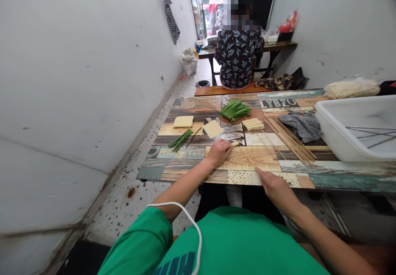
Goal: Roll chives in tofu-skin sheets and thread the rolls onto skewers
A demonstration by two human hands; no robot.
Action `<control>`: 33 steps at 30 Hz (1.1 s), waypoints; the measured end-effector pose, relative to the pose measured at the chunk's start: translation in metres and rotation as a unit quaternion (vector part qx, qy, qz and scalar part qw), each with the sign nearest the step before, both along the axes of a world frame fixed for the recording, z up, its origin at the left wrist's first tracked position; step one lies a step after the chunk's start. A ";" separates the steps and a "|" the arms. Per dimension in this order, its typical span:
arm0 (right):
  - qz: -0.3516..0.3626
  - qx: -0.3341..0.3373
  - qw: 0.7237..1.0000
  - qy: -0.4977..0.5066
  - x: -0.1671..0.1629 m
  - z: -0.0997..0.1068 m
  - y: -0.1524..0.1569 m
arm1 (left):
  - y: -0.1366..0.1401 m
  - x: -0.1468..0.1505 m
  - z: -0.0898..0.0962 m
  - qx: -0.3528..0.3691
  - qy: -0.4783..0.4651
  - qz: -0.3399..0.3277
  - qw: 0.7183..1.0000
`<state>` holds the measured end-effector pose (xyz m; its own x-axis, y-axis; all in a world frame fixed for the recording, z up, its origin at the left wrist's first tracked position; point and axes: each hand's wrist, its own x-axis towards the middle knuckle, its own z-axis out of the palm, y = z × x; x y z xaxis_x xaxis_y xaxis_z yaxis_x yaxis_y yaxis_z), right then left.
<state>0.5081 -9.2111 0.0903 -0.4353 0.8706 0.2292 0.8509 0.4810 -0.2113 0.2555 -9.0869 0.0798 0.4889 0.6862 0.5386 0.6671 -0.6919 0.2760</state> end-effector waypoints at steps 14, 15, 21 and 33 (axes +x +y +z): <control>0.005 0.058 0.998 -0.024 -0.010 -0.003 0.000 | 0.002 0.000 -0.003 -0.002 -0.018 -0.005 1.000; 0.008 0.066 0.997 -0.024 -0.010 -0.003 0.001 | 0.003 0.000 -0.004 -0.003 -0.015 -0.003 1.000; 0.005 0.085 0.996 -0.036 -0.013 -0.002 0.002 | 0.004 0.001 -0.004 -0.008 0.007 0.004 1.000; -0.002 0.039 0.999 -0.037 -0.012 -0.002 0.007 | 0.004 0.002 -0.002 -0.006 0.012 0.014 1.000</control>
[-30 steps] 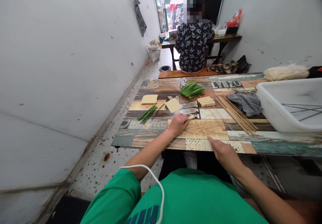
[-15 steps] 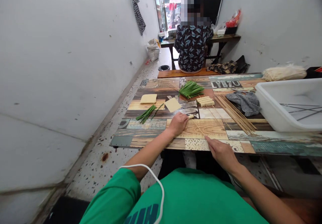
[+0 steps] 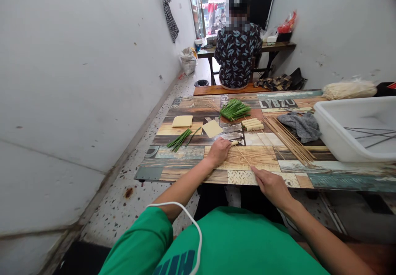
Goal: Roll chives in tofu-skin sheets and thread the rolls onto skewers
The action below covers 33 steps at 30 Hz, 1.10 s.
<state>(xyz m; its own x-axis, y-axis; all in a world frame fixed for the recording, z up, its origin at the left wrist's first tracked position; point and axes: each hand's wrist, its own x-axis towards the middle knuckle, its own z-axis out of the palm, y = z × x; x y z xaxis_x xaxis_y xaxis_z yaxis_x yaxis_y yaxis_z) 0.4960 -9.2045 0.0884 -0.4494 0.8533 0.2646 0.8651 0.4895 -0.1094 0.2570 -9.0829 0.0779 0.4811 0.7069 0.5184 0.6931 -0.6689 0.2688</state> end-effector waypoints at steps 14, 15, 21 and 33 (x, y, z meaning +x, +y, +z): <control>0.073 0.022 0.994 0.078 0.003 -0.010 0.025 | 0.003 -0.002 0.001 0.005 0.016 -0.023 1.000; 0.073 0.018 0.995 0.064 0.001 -0.009 0.028 | 0.004 -0.002 0.000 0.005 0.019 -0.022 1.000; 0.029 -0.065 0.995 -0.063 -0.031 0.016 0.061 | 0.004 0.000 -0.001 -0.007 0.025 -0.026 0.999; -0.013 0.022 0.992 -0.121 -0.028 0.027 0.077 | -0.001 0.025 0.007 0.018 0.041 0.010 0.999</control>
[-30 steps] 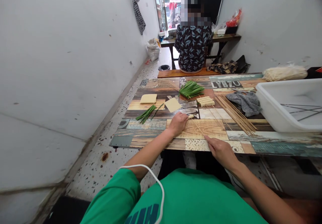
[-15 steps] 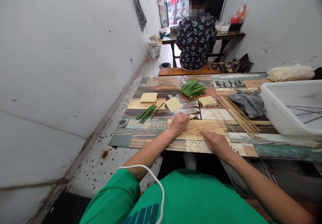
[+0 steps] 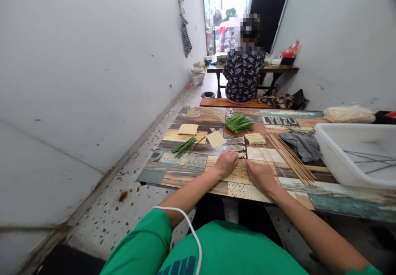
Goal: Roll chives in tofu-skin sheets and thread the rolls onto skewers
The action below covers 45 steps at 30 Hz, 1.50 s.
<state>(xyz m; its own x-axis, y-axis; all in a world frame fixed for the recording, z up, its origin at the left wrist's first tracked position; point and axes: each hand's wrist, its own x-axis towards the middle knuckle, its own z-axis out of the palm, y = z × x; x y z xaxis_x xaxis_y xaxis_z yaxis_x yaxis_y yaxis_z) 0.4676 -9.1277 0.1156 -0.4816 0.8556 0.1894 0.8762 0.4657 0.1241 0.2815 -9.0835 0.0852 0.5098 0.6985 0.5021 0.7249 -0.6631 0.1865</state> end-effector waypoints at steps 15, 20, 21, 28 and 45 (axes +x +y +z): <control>0.049 -0.005 0.998 -0.039 0.009 0.065 0.068 | -0.002 0.033 0.014 -0.077 -0.028 0.065 0.994; 0.202 -0.100 0.970 -0.096 -0.063 0.058 0.118 | -0.033 -0.032 0.013 -0.087 -0.059 0.150 0.983; 0.221 -0.110 0.962 -0.116 -0.075 0.053 0.124 | -0.039 -0.046 0.011 -0.080 -0.062 0.155 0.983; 0.246 -0.063 0.950 -0.184 -0.109 0.037 0.128 | -0.067 -0.100 0.003 -0.017 -0.126 0.174 0.977; 0.269 -0.115 0.952 -0.090 -0.160 0.060 0.122 | -0.077 -0.097 0.015 -0.044 -0.012 0.027 0.999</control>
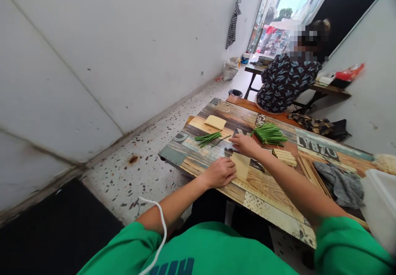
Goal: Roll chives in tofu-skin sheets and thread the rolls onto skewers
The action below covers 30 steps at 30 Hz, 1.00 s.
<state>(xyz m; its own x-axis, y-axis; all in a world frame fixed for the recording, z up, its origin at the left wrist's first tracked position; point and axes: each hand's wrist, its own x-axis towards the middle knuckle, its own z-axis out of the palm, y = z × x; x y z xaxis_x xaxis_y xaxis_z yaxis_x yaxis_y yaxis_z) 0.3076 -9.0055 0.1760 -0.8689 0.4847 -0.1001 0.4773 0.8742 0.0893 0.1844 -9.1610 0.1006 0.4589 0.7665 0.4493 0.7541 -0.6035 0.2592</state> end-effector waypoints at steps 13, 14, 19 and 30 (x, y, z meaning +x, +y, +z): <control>0.125 0.067 0.987 -0.072 -0.104 -0.008 0.012 | -0.002 0.000 -0.001 0.021 0.012 0.007 1.000; 0.113 0.073 0.989 -0.064 -0.101 -0.006 0.013 | -0.003 -0.002 -0.001 0.040 -0.009 0.011 0.999; 0.049 0.069 0.993 -0.084 -0.087 0.008 0.017 | 0.004 -0.035 0.012 0.110 -0.129 0.231 0.958; 0.032 0.038 0.994 -0.093 -0.080 0.030 0.013 | 0.072 -0.079 0.059 -0.191 0.014 0.334 0.923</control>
